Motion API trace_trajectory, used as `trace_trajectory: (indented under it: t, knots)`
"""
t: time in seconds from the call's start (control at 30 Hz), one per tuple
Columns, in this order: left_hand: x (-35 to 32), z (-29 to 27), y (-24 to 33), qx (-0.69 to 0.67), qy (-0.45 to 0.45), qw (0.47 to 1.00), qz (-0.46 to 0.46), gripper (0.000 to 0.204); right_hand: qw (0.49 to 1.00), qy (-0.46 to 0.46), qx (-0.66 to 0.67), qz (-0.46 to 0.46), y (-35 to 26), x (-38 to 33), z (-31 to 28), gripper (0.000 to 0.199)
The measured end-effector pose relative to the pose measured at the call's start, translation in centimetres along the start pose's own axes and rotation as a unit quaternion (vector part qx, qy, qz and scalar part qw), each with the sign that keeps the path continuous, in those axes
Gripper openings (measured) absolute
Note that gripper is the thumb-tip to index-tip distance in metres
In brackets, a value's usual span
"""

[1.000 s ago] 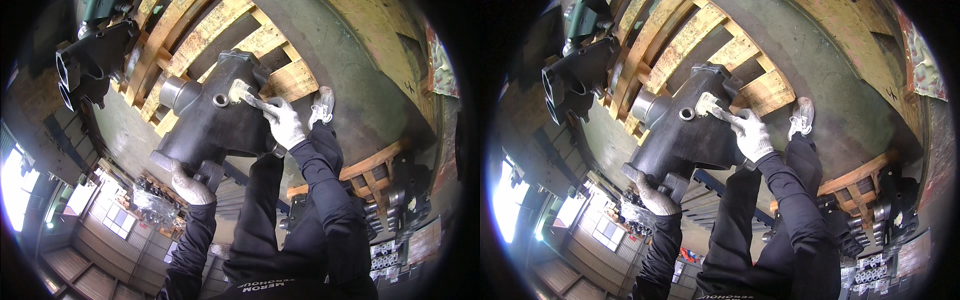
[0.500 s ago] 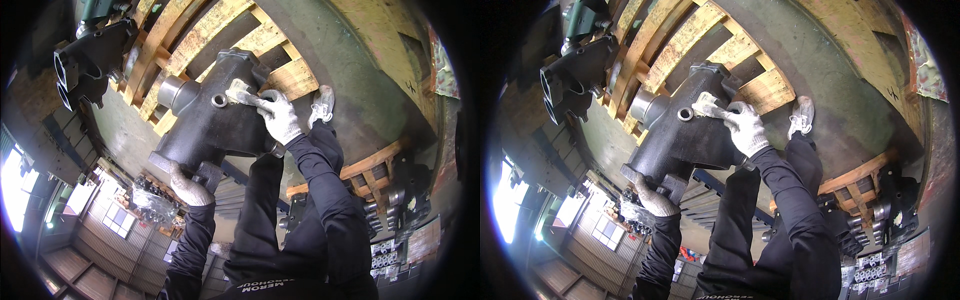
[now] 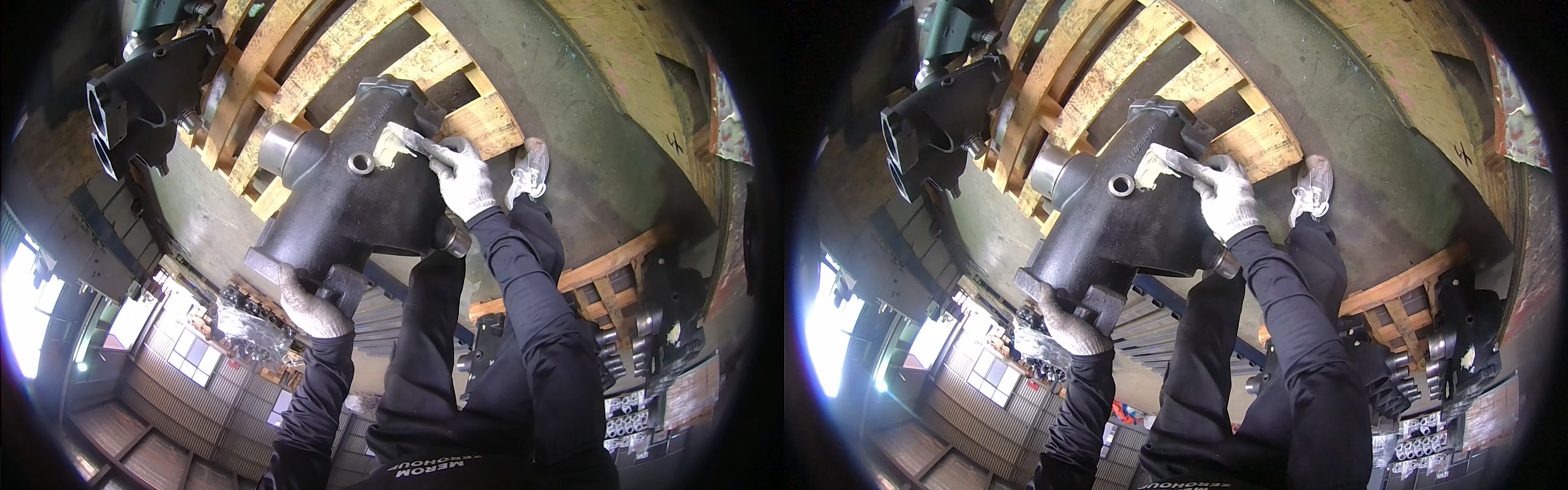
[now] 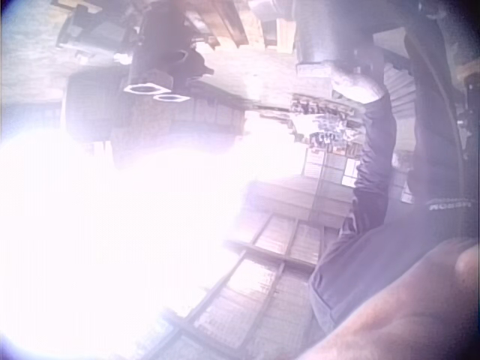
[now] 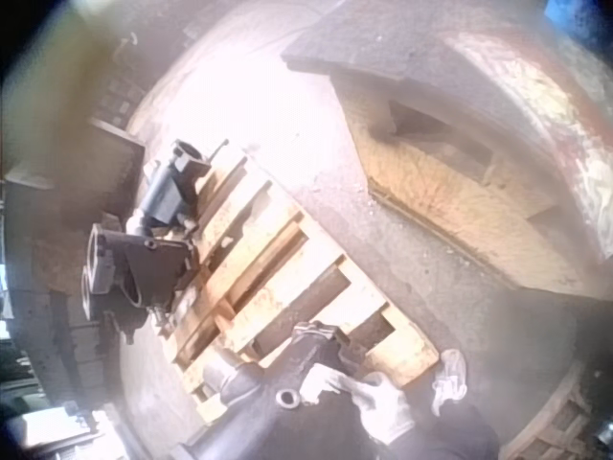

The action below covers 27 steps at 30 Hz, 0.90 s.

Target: The person picks up a black metal exhaust manifold from a wooden pallet and uses a putty knife to apply a white sealant to several flange surfaces and bolt holes. They rotate the manifold to reach different areas and continue applying the sealant across multiple sections.

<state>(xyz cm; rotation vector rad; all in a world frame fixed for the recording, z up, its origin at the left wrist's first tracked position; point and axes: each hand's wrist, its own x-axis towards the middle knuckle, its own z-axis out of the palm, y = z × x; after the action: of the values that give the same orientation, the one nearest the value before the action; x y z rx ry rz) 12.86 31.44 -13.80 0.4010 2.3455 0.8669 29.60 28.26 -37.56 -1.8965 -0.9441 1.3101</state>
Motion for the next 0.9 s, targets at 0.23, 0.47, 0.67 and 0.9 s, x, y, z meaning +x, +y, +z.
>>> trace_trajectory:
  t: [0.23, 0.47, 0.67, 0.9]
  knots:
    - [-0.2, -0.1, -0.1, -0.016, -0.001, 1.0, -0.008, 0.046, 0.999, -0.039, -0.009, 0.036, -0.1, -1.4, -0.7, 0.032]
    - [-0.3, 0.1, 0.0, -0.011, -0.003, 1.0, 0.001, 0.042, 0.998, -0.045, 0.003, 0.032, -0.5, -1.2, -2.0, 0.031]
    - [-0.4, 0.0, 0.0, 0.003, -0.007, 1.0, 0.006, 0.043, 0.999, -0.034, -0.011, 0.003, -1.1, 0.0, -0.7, 0.025]
    - [-0.4, 0.9, -0.2, -0.016, 0.019, 0.998, 0.049, 0.036, 1.0, -0.028, 0.009, 0.005, -0.2, -2.7, -2.1, 0.028]
